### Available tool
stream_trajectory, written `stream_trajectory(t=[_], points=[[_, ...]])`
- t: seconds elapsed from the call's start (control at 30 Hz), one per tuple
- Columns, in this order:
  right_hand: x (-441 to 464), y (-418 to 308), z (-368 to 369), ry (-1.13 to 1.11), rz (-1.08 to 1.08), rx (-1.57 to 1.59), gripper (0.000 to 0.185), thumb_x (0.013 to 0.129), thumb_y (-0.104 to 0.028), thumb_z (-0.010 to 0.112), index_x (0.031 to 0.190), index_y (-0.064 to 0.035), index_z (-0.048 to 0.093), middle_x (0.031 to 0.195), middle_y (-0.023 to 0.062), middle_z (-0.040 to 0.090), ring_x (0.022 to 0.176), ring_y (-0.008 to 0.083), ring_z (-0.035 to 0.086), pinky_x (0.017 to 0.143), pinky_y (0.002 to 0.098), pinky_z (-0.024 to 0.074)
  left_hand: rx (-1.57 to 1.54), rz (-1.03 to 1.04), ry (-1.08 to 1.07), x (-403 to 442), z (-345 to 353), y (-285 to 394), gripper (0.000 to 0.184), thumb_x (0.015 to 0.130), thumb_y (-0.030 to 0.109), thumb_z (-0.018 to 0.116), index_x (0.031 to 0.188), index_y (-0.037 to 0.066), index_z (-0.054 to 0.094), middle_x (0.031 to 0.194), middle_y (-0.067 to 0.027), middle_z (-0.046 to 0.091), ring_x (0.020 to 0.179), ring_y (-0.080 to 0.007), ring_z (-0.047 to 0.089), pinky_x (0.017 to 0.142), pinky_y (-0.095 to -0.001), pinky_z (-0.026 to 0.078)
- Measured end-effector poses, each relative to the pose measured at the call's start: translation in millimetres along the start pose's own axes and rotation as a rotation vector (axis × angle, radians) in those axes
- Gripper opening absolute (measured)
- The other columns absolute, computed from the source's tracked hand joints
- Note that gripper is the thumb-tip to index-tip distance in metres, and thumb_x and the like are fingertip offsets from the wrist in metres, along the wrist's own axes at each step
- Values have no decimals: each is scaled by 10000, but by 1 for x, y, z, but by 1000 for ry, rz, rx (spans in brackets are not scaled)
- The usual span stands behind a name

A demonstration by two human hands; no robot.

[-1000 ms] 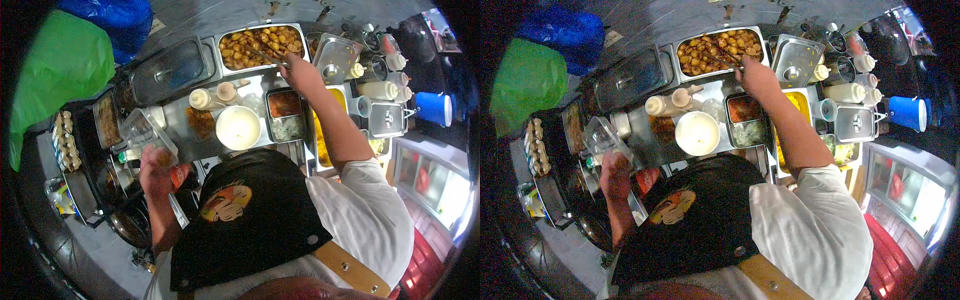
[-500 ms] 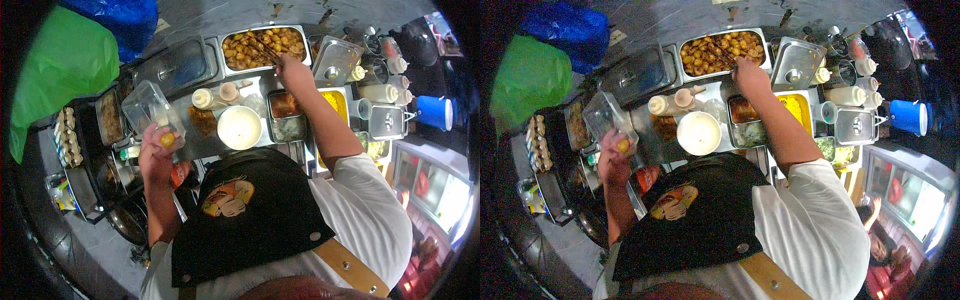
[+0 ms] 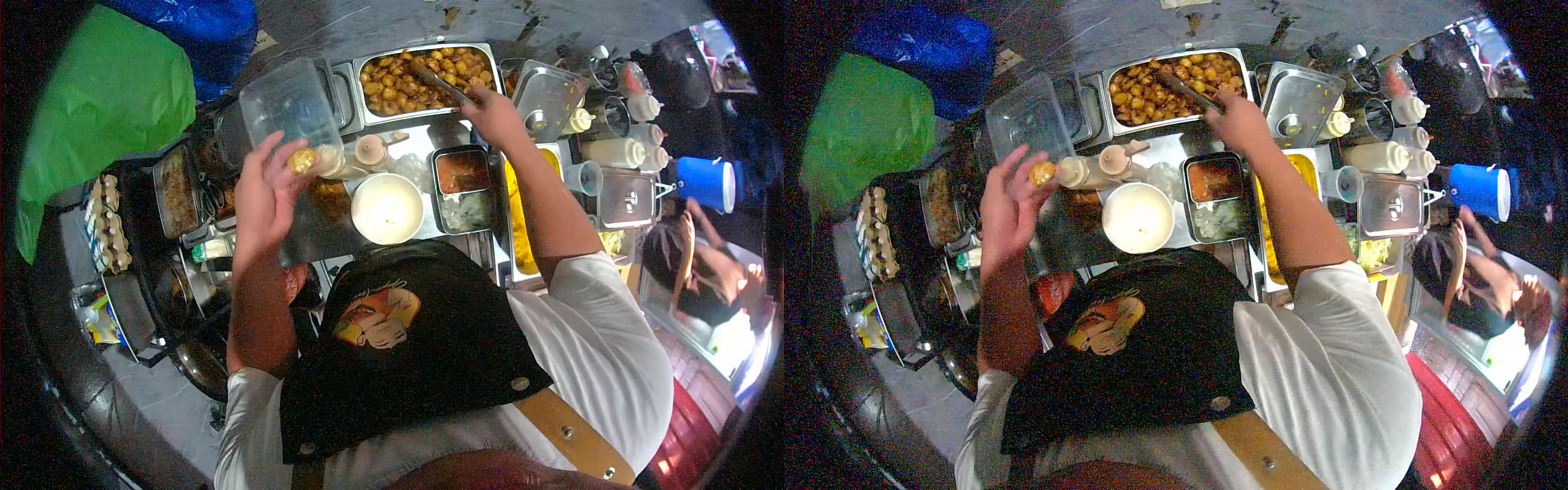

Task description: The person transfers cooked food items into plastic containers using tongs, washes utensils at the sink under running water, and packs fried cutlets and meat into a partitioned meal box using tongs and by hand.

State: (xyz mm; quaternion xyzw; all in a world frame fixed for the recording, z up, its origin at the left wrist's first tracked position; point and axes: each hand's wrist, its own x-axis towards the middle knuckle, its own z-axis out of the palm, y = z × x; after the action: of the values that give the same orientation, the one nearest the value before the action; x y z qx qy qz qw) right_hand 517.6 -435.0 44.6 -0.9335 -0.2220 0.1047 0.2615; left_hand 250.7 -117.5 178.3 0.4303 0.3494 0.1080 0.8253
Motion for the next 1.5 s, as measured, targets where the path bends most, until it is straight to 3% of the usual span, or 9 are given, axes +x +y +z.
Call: stream_trajectory(t=[0.17,0.4,0.43,0.63,0.7,0.83,1.0,1.1,1.5], points=[[3,16,-31,-167,92,355,438,958,-366,706,1241,-32,720,1028,191,772,934,331,744,865,437,566,122,-78,29,21,39,3,595,1108,385,500,1519,-31,392,1387,-278,613,1165,-434,683,988,-499,603],[-38,-110,-116,-146,-180,460,332,942,-293,700,1160,-45,723,790,103,682,721,185,620,716,336,517,111,-74,-132,47,65,-2,672,1127,437,483,1543,-69,331,1387,-299,608,1213,-434,641,1010,-505,594],[-43,-129,-123,-217,-156,368,267,953,-221,715,1137,-28,693,796,-47,602,702,59,499,591,272,397,94,-72,-174,50,67,-3,674,1129,436,481,1548,-67,323,1382,-300,611,1210,-432,642,1014,-506,592],[-42,-113,-152,-179,-152,506,283,985,-172,700,1211,-6,665,945,-5,667,855,46,564,740,233,465,22,-7,-135,51,65,-4,710,1123,452,491,1570,-61,289,1502,-343,481,1238,-452,613,1019,-533,586],[-35,-79,-154,-112,-108,319,403,944,-288,741,1236,-16,684,1025,180,769,908,243,740,823,382,569,38,0,-100,47,59,-1,733,1110,471,513,1564,-61,293,1530,-350,441,1244,-459,604,1011,-532,591],[-32,-25,-107,-5,-85,-116,448,941,-354,733,1248,-35,664,1116,277,739,1061,472,706,926,541,567,52,-29,6,40,45,8,696,1071,546,563,1504,30,388,1564,-306,439,1357,-465,540,1048,-552,549],[-16,-21,-57,-50,45,-230,424,945,-338,732,1225,-34,636,1071,275,738,1026,468,709,895,551,568,69,20,99,25,30,17,748,1073,506,576,1538,-31,342,1500,-327,492,1170,-414,673,870,-440,655],[4,-9,-29,19,-53,-189,413,942,-320,735,1222,-34,630,1057,269,739,1020,466,709,889,555,569,66,41,121,15,27,20,554,1087,517,547,1380,48,525,1429,-243,602,1153,-364,697,869,-408,642],[32,-11,-47,-162,-57,-286,431,931,-326,744,1289,-99,667,1108,256,742,1078,444,705,932,542,559,-8,38,25,6,16,18,417,1115,478,504,1282,99,555,1310,-186,678,971,-280,755,794,-363,649]])
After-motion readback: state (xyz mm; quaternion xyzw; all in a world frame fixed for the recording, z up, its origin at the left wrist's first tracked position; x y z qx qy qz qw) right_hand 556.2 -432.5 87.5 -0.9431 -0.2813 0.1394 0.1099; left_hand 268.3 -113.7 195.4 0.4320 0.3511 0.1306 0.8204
